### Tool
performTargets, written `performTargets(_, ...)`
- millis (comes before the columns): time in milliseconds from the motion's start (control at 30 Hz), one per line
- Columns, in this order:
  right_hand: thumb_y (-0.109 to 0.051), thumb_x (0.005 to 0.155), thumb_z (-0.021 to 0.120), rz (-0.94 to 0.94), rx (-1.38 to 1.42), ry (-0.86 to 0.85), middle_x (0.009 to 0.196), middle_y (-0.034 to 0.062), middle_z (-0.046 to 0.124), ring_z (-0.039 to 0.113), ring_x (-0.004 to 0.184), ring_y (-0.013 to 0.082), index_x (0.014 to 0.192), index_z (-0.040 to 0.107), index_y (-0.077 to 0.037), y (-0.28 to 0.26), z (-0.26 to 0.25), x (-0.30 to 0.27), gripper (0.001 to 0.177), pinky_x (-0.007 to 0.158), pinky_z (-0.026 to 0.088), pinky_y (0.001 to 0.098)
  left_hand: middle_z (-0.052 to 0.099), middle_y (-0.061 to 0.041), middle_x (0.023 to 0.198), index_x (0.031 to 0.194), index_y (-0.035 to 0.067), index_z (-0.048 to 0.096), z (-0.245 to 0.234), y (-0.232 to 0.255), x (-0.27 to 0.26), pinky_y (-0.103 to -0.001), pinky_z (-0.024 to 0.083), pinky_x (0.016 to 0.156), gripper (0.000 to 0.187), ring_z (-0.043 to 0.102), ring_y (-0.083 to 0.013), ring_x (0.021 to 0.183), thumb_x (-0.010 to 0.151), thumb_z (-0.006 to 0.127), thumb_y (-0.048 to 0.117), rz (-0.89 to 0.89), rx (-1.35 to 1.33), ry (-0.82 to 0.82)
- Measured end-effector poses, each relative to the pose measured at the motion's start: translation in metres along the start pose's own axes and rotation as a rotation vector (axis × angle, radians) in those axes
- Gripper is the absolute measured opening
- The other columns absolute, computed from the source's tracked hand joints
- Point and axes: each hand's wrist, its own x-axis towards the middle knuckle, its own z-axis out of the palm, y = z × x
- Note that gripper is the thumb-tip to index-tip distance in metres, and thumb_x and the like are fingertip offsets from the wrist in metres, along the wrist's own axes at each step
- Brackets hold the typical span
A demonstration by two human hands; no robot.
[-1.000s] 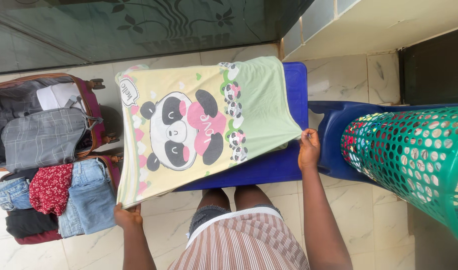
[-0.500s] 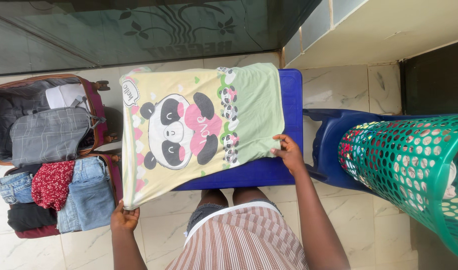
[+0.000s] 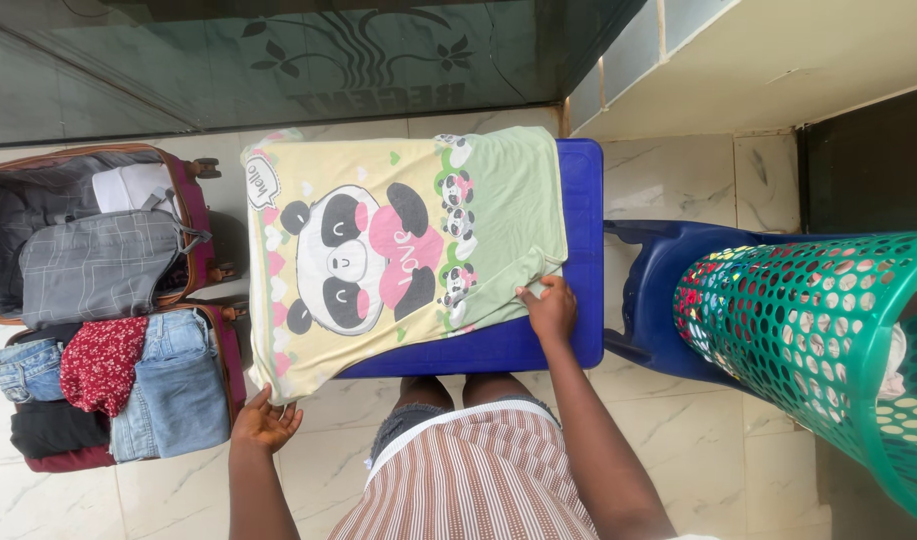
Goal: The person folds a black garment on a blue plastic stool and places it into an open suitcase. They then fold a light-colored towel with a panda design on the same stool.
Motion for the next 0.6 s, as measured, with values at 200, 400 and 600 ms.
performTargets(200, -0.024, 0.088, 0.078, -0.038, 0.480, -0.084, 0.091, 0.0046, 0.069, 0.062, 0.085, 0.0188, 0.095, 0.071, -0.008, 0.011, 0.025, 0.023, 0.019, 0.079, 0.049, 0.0376, 0.054, -0.010, 0.142, 0.149, 0.018, 0.041, -0.002, 0.003, 0.003, -0.052, 0.042, 0.113, 0.045, 0.054, -0.0300, 0.135, 0.106, 0.049, 0.030, 0.386, -0.262, -0.158)
performTargets(400, -0.024, 0.100, 0.058, 0.268, 1.178, -0.367, 0.097, 0.0051, 0.068, 0.064, 0.081, 0.0161, 0.115, 0.059, -0.012, 0.022, 0.016, 0.032, 0.019, 0.078, 0.052, 0.0333, 0.064, -0.005, 0.141, 0.145, 0.017, 0.049, 0.012, 0.011, 0.010, -0.048, 0.054, 0.101, 0.046, 0.065, -0.0243, 0.126, 0.104, 0.045, 0.037, 0.287, -0.323, -0.167)
performTargets(600, -0.021, 0.096, 0.077, 0.368, 0.868, -0.659, 0.114, 0.0106, 0.069, 0.066, 0.103, 0.0152, 0.139, 0.043, -0.007, 0.034, -0.009, 0.004, 0.056, 0.094, 0.047, 0.0292, 0.062, -0.005, 0.139, 0.145, 0.014, 0.050, 0.013, -0.001, 0.012, -0.045, 0.054, 0.102, 0.042, 0.063, -0.0234, 0.124, 0.108, 0.055, 0.034, 0.232, -0.127, -0.228)
